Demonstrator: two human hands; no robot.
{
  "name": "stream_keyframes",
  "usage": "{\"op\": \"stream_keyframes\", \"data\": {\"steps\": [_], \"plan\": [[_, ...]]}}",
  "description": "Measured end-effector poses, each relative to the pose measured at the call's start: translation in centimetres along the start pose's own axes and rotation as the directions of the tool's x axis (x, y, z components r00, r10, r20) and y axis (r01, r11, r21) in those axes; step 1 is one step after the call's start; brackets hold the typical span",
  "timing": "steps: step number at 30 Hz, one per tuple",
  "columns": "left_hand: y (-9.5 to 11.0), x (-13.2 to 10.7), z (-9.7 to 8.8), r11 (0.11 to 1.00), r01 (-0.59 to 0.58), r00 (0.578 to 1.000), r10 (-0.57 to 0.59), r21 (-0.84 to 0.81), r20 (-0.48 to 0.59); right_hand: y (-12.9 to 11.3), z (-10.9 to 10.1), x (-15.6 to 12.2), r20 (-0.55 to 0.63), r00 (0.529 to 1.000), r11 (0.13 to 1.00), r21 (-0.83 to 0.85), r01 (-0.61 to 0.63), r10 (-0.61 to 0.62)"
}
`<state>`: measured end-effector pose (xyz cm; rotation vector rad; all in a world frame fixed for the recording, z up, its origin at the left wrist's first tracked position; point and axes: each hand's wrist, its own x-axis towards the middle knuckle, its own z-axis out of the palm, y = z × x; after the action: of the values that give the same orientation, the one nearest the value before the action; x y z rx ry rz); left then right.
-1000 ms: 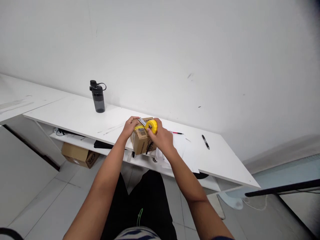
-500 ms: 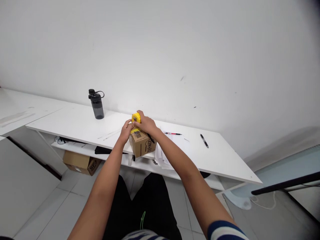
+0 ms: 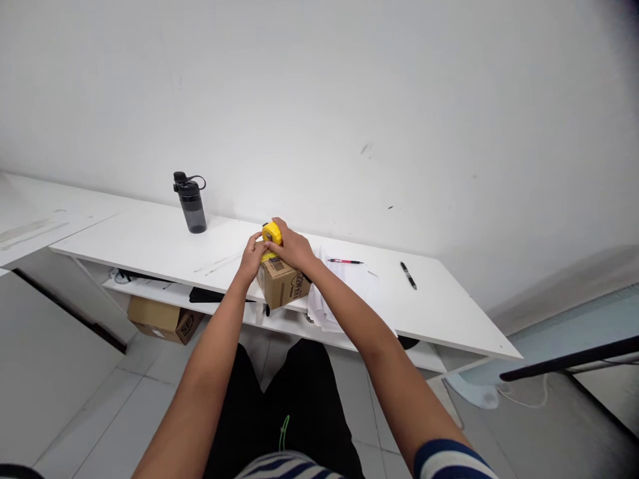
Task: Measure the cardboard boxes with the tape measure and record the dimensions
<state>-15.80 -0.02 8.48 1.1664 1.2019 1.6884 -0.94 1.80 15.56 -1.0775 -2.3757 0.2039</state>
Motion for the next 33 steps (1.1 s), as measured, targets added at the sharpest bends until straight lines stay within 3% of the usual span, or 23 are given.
{"op": "stream_keyframes", "data": {"steps": [23,29,33], "plan": [[-0.2,0.2,0.6,1.000,0.019,1.000,-0.019,0.005,-0.010,0.2,-0.1,-0.8,-0.044,0.995,0.994,0.067,-0.082,0.085],[-0.6,-0.6,-1.2,0.989,0.043,0.998,-0.048,-0.143,-0.032,1.5,-0.5,-0.4,-0.200,0.946,0.913,0.372,-0.166,0.254],[-1.0,-1.6,-3.8,0.937,0.070,0.991,-0.104,-0.341,-0.083,1.5,-0.2,0.0,-0.186,0.944,0.818,0.561,-0.125,0.272]]}}
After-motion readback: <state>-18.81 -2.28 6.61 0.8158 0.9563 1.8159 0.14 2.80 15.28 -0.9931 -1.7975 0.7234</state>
